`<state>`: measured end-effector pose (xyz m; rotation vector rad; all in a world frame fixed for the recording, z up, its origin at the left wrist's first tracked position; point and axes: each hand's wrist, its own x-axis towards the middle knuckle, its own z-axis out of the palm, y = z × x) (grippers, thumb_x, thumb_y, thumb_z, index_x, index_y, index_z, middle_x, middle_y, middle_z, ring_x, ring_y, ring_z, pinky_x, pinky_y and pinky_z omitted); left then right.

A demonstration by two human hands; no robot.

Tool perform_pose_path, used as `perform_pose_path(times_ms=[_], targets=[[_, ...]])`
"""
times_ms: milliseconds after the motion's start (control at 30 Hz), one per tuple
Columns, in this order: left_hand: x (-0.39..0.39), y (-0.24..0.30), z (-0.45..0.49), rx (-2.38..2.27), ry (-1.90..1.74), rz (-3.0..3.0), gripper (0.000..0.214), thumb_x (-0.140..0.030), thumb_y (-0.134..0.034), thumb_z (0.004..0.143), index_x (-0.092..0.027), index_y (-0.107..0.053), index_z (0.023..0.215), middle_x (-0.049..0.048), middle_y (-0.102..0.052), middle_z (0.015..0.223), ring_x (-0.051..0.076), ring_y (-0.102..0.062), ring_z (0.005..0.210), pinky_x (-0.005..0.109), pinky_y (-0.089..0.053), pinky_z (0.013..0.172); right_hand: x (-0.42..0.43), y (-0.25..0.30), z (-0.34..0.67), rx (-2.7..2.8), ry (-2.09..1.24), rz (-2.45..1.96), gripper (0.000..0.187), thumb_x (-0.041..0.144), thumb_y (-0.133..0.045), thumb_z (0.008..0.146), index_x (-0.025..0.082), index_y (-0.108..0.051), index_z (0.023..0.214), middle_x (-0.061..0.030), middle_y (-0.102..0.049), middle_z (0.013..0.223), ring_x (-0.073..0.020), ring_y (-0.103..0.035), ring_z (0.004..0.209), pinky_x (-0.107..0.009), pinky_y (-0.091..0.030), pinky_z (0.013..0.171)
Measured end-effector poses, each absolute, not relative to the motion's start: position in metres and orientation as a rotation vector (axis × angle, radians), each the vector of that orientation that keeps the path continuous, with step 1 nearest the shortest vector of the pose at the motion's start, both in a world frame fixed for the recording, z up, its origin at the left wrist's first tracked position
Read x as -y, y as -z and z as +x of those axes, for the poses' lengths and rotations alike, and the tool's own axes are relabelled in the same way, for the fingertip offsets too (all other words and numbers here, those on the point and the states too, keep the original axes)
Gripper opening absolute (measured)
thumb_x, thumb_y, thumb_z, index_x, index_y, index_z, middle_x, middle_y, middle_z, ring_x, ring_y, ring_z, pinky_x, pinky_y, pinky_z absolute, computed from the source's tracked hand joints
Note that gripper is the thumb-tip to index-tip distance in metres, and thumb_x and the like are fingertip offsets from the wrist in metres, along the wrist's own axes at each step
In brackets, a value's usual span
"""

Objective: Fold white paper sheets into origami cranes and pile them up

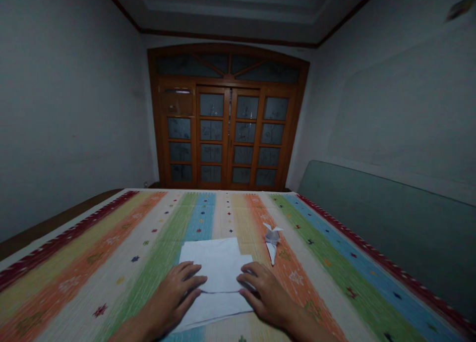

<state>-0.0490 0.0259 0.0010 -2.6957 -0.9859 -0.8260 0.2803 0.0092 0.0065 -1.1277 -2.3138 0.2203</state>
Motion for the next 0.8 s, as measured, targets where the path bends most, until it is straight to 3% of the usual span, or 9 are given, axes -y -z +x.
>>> perform_pose_path(times_ms=[233, 333, 433, 500, 633, 733, 800], targets=[[-0.026, 0.002, -0.033, 0.837, 0.805, -2.549, 0.023, -0.017, -0.049, 0.108, -0.022, -0.072, 0.104, 0.0069, -0.077, 0.097, 0.029, -0.068, 0.095, 0.042, -0.061, 0.081, -0.012, -0.004, 0.28, 2.327, -0.141, -1.013, 0.016, 0.016, -0.065, 0.097, 0.023, -0.074, 0.108, -0.0096, -0.073, 0.112, -0.0255, -0.068, 0.104, -0.036, -0.053, 0.09], [-0.021, -0.006, -0.027, 0.857, 0.908, -2.597, 0.02, -0.015, -0.05, 0.106, -0.021, -0.068, 0.098, 0.0097, -0.075, 0.102, 0.029, -0.066, 0.096, 0.041, -0.06, 0.081, -0.013, -0.003, 0.279, 2.341, -0.087, -0.948, 0.013, 0.014, -0.064, 0.098, 0.022, -0.073, 0.103, -0.0088, -0.074, 0.106, -0.0241, -0.068, 0.097, -0.034, -0.053, 0.084], [-0.014, -0.019, -0.024, 0.85, 1.013, -2.765, 0.016, -0.013, -0.05, 0.104, -0.02, -0.065, 0.105, 0.0123, -0.072, 0.114, 0.031, -0.063, 0.112, 0.043, -0.058, 0.091, -0.015, -0.002, 0.278, 2.344, -0.042, -0.891, 0.011, 0.014, -0.063, 0.098, 0.021, -0.071, 0.097, -0.0078, -0.074, 0.099, -0.023, -0.068, 0.091, -0.032, -0.051, 0.08], [-0.011, -0.024, -0.025, 0.826, 1.059, -2.911, 0.018, -0.012, -0.048, 0.104, -0.021, -0.062, 0.108, 0.0109, -0.073, 0.11, 0.028, -0.066, 0.108, 0.04, -0.057, 0.092, -0.015, -0.002, 0.277, 2.347, -0.03, -0.846, 0.011, 0.014, -0.062, 0.099, 0.02, -0.07, 0.097, -0.0073, -0.074, 0.097, -0.0223, -0.067, 0.089, -0.032, -0.05, 0.079], [-0.014, -0.014, -0.03, 0.857, 1.146, -3.036, 0.018, -0.016, -0.047, 0.105, -0.023, -0.063, 0.11, 0.0071, -0.075, 0.096, 0.022, -0.072, 0.086, 0.03, -0.059, 0.078, -0.015, -0.004, 0.275, 2.348, -0.025, -0.73, 0.014, 0.015, -0.058, 0.101, 0.021, -0.07, 0.097, -0.0069, -0.075, 0.094, -0.0211, -0.066, 0.087, -0.032, -0.048, 0.078], [-0.019, -0.001, -0.035, 0.952, 1.195, -3.014, 0.017, -0.018, -0.049, 0.104, -0.024, -0.065, 0.107, 0.0052, -0.076, 0.089, 0.021, -0.074, 0.08, 0.028, -0.059, 0.075, -0.013, -0.006, 0.275, 2.367, -0.062, -0.699, 0.015, 0.014, -0.057, 0.1, 0.021, -0.07, 0.097, -0.0069, -0.075, 0.095, -0.0205, -0.066, 0.087, -0.031, -0.048, 0.077], [-0.02, 0.005, -0.037, 1.006, 1.238, -2.998, 0.031, -0.014, -0.054, 0.098, -0.025, -0.06, 0.127, 0.006, -0.078, 0.1, 0.022, -0.076, 0.091, 0.03, -0.06, 0.085, -0.011, -0.008, 0.276, 2.38, -0.092, -0.706, 0.015, 0.013, -0.058, 0.098, 0.021, -0.071, 0.097, -0.0073, -0.075, 0.097, -0.0206, -0.067, 0.088, -0.031, -0.048, 0.077]])
